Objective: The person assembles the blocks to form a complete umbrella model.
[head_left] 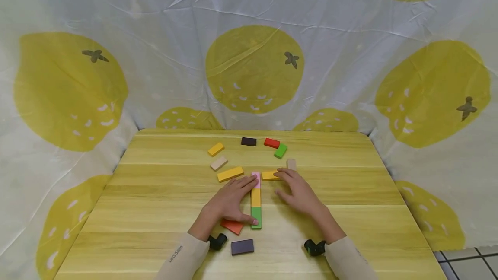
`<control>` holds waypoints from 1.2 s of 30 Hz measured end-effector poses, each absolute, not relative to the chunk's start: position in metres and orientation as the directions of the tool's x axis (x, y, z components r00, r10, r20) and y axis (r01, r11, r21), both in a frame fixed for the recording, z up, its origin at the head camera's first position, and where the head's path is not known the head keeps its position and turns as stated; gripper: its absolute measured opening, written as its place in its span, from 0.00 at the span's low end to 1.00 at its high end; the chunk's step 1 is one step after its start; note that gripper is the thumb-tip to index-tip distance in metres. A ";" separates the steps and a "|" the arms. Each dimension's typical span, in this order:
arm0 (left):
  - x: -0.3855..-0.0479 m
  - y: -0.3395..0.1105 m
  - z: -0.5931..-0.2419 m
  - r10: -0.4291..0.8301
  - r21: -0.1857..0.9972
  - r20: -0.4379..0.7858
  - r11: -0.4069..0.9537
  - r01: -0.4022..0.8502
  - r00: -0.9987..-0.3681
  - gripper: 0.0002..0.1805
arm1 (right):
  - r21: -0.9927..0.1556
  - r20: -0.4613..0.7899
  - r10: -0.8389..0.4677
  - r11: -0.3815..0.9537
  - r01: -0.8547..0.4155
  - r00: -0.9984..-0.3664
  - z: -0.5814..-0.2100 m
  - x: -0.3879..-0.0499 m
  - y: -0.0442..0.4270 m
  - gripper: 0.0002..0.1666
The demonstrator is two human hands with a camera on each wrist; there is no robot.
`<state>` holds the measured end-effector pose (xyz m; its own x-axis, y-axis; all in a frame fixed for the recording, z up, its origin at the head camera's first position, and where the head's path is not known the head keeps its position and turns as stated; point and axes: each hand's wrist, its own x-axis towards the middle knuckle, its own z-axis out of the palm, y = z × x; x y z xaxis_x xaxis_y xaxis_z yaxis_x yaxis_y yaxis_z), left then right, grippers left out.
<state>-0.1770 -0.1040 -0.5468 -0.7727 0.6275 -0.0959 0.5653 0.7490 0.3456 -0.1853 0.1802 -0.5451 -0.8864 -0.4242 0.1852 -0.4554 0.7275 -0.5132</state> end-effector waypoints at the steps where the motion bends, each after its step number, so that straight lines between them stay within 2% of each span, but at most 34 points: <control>1: -0.177 -0.104 -0.547 0.627 0.350 -0.099 0.749 0.563 -0.773 0.70 | -0.524 0.178 -0.422 0.724 -0.449 -0.889 -0.544 -0.189 0.180 0.29; 14: -0.178 -0.103 -0.544 0.627 0.390 -0.102 0.740 0.549 -0.772 0.69 | -0.500 0.072 -0.452 0.755 -0.424 -0.889 -0.548 -0.224 0.169 0.26; 23: -0.178 -0.103 -0.547 0.625 0.392 -0.106 0.741 0.545 -0.773 0.70 | -0.469 0.146 -0.462 0.746 -0.472 -0.875 -0.555 -0.231 0.165 0.17; 36: -0.178 -0.104 -0.545 0.633 0.430 -0.091 0.722 0.543 -0.769 0.70 | -0.476 0.205 -0.436 0.738 -0.479 -0.876 -0.555 -0.245 0.155 0.14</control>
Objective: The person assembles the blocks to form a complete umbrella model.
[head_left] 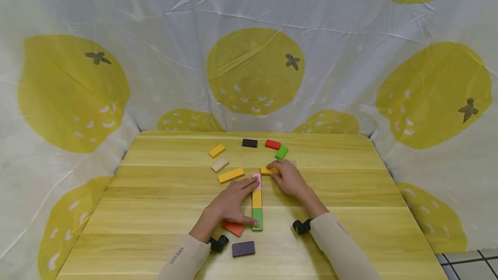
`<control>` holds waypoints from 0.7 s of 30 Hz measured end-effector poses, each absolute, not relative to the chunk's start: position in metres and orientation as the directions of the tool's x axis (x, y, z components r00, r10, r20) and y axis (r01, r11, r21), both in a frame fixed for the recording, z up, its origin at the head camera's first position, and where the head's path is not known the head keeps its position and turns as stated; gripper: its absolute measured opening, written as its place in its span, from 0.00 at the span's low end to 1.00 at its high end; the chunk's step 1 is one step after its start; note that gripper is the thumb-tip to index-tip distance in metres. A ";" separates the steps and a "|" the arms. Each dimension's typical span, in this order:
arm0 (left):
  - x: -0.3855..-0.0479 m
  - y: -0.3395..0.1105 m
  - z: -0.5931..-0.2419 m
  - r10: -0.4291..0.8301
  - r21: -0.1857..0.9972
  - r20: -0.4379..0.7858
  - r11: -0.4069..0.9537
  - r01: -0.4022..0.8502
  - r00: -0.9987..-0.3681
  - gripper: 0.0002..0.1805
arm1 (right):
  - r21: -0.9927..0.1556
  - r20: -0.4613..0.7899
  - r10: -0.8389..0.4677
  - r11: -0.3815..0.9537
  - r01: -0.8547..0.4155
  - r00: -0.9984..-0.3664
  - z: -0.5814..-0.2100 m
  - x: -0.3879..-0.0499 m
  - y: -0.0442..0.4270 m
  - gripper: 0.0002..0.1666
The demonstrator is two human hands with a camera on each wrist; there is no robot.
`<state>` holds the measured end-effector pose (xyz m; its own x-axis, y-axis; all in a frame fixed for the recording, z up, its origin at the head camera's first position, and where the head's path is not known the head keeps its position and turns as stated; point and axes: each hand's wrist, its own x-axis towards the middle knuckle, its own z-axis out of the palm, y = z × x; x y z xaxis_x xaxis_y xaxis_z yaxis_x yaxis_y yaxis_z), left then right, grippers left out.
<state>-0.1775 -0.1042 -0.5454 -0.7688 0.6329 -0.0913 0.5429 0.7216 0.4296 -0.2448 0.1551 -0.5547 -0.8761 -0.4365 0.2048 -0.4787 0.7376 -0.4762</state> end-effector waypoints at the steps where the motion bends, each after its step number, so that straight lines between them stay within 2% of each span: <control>1: -0.178 -0.104 -0.545 0.633 0.431 -0.092 0.721 0.542 -0.769 0.70 | -0.484 0.204 -0.429 0.737 -0.472 -0.880 -0.555 -0.246 0.155 0.14; 12: -0.178 -0.104 -0.546 0.636 0.428 -0.083 0.718 0.549 -0.767 0.70 | -0.516 0.129 -0.425 0.743 -0.426 -0.896 -0.556 -0.252 0.144 0.19; 21: -0.178 -0.104 -0.545 0.636 0.439 -0.083 0.715 0.545 -0.768 0.70 | -0.622 0.056 -0.389 0.707 -0.337 -0.920 -0.557 -0.254 0.143 0.22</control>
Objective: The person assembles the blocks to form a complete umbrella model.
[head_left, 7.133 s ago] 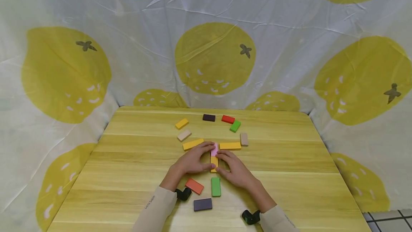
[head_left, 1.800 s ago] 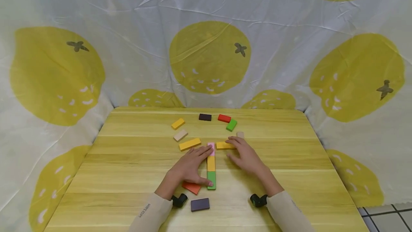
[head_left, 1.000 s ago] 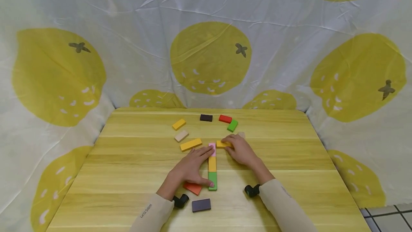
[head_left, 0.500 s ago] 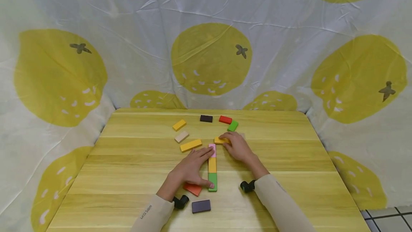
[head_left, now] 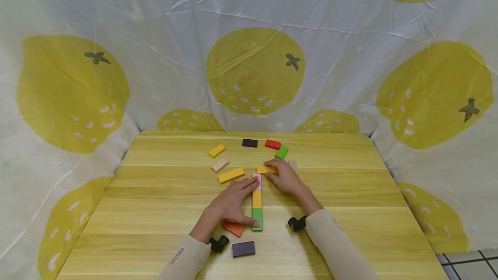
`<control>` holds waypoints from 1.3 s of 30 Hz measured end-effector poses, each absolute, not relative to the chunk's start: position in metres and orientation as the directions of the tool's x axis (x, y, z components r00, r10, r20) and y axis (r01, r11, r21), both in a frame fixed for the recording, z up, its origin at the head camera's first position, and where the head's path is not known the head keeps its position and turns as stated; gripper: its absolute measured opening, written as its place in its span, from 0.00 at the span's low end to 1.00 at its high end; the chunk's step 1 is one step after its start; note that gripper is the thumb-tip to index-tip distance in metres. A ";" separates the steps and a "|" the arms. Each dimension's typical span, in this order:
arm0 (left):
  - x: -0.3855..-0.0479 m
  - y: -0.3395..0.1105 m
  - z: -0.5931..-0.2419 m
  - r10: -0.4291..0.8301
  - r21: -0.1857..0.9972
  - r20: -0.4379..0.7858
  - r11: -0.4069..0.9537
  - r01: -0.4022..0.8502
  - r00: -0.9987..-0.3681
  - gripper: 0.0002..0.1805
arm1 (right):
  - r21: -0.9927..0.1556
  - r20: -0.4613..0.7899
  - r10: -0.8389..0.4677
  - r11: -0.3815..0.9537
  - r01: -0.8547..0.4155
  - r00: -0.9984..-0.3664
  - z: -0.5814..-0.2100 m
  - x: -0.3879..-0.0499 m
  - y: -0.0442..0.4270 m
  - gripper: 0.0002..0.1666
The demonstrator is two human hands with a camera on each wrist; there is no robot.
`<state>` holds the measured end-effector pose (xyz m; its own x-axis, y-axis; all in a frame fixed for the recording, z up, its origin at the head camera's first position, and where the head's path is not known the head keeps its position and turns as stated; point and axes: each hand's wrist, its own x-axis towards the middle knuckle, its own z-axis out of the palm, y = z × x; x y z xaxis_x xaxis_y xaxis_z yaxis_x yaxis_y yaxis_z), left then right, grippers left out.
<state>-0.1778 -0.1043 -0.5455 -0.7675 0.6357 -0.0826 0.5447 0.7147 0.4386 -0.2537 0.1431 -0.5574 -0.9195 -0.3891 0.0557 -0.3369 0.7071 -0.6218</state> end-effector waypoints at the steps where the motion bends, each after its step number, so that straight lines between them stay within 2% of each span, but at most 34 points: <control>1: -0.178 -0.104 -0.546 0.636 0.439 -0.083 0.714 0.545 -0.767 0.70 | -0.627 0.050 -0.393 0.703 -0.335 -0.918 -0.558 -0.254 0.144 0.23; 15: -0.178 -0.104 -0.544 0.636 0.457 -0.078 0.707 0.539 -0.768 0.70 | -0.628 0.026 -0.437 0.693 -0.354 -0.899 -0.560 -0.262 0.151 0.22; 33: -0.177 -0.103 -0.543 0.633 0.459 -0.091 0.712 0.532 -0.769 0.70 | -0.641 0.021 -0.412 0.694 -0.328 -0.911 -0.564 -0.259 0.152 0.23; 39: -0.177 -0.103 -0.543 0.631 0.449 -0.098 0.718 0.531 -0.770 0.70 | -0.651 0.018 -0.413 0.686 -0.324 -0.910 -0.564 -0.260 0.153 0.21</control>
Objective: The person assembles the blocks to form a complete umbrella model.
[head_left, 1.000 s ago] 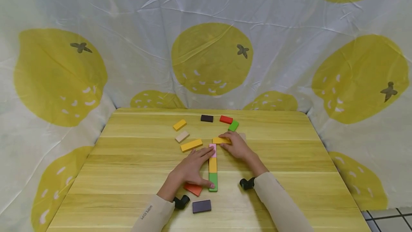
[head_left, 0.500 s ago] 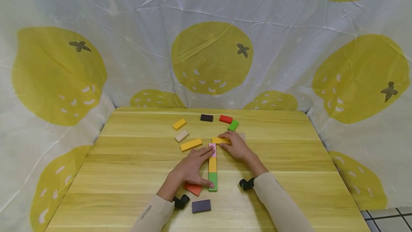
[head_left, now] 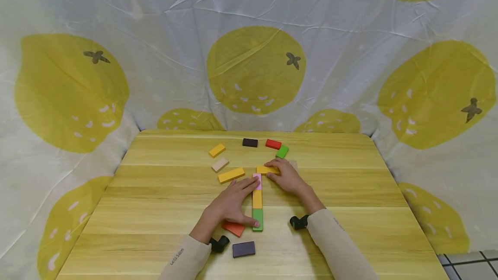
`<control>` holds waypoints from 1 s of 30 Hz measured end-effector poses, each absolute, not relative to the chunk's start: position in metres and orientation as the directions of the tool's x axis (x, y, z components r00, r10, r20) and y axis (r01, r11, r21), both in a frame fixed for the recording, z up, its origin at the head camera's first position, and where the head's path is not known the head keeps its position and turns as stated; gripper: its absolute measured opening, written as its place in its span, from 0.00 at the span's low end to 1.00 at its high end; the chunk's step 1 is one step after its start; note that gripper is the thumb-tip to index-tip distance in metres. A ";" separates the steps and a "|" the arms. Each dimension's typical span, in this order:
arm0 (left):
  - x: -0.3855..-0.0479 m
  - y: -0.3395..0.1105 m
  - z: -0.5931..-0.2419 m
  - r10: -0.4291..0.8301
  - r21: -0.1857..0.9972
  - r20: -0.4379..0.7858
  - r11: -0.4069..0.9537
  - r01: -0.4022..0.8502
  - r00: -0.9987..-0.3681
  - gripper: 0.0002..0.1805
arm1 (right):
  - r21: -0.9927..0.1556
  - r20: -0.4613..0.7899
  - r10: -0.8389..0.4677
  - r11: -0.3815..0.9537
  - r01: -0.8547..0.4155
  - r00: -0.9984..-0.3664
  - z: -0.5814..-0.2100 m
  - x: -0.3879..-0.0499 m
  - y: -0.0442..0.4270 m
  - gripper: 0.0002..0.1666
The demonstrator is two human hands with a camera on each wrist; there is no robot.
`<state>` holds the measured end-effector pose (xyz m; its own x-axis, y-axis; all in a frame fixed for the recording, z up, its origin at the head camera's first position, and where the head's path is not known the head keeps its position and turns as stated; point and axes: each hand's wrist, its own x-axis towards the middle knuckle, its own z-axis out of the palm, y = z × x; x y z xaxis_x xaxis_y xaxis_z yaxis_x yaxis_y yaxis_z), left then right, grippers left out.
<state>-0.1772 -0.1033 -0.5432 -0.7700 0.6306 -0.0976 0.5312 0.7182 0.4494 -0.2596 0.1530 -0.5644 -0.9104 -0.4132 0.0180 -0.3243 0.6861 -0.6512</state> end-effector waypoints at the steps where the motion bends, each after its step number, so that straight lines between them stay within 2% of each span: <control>1: -0.177 -0.103 -0.543 0.631 0.449 -0.098 0.718 0.532 -0.770 0.70 | -0.649 0.017 -0.414 0.688 -0.325 -0.910 -0.564 -0.260 0.153 0.21; 4: -0.178 -0.104 -0.543 0.631 0.450 -0.096 0.717 0.532 -0.770 0.70 | -0.647 0.020 -0.416 0.688 -0.329 -0.909 -0.564 -0.260 0.153 0.21; 7: -0.178 -0.104 -0.543 0.632 0.450 -0.090 0.715 0.535 -0.769 0.70 | -0.641 0.021 -0.422 0.690 -0.336 -0.906 -0.563 -0.259 0.153 0.26; 12: -0.178 -0.104 -0.543 0.640 0.462 -0.076 0.703 0.542 -0.765 0.69 | -0.610 0.040 -0.440 0.700 -0.370 -0.897 -0.563 -0.250 0.156 0.41; 20: -0.176 -0.104 -0.543 0.638 0.463 -0.081 0.705 0.538 -0.766 0.70 | -0.478 0.058 -0.542 0.722 -0.500 -0.839 -0.556 -0.220 0.153 0.67; 25: -0.176 -0.104 -0.544 0.631 0.449 -0.075 0.712 0.539 -0.772 0.70 | -0.391 0.015 -0.580 0.747 -0.538 -0.815 -0.552 -0.208 0.150 0.76; 30: -0.176 -0.104 -0.544 0.636 0.460 -0.053 0.700 0.547 -0.770 0.70 | -0.377 -0.016 -0.598 0.746 -0.549 -0.801 -0.552 -0.203 0.148 0.80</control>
<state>-0.1760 -0.1045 -0.5445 -0.7696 0.6364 -0.0529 0.5469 0.6996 0.4598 -0.2028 0.1479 -0.5519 -0.8015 -0.5978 -0.0155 -0.5491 0.7460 -0.3767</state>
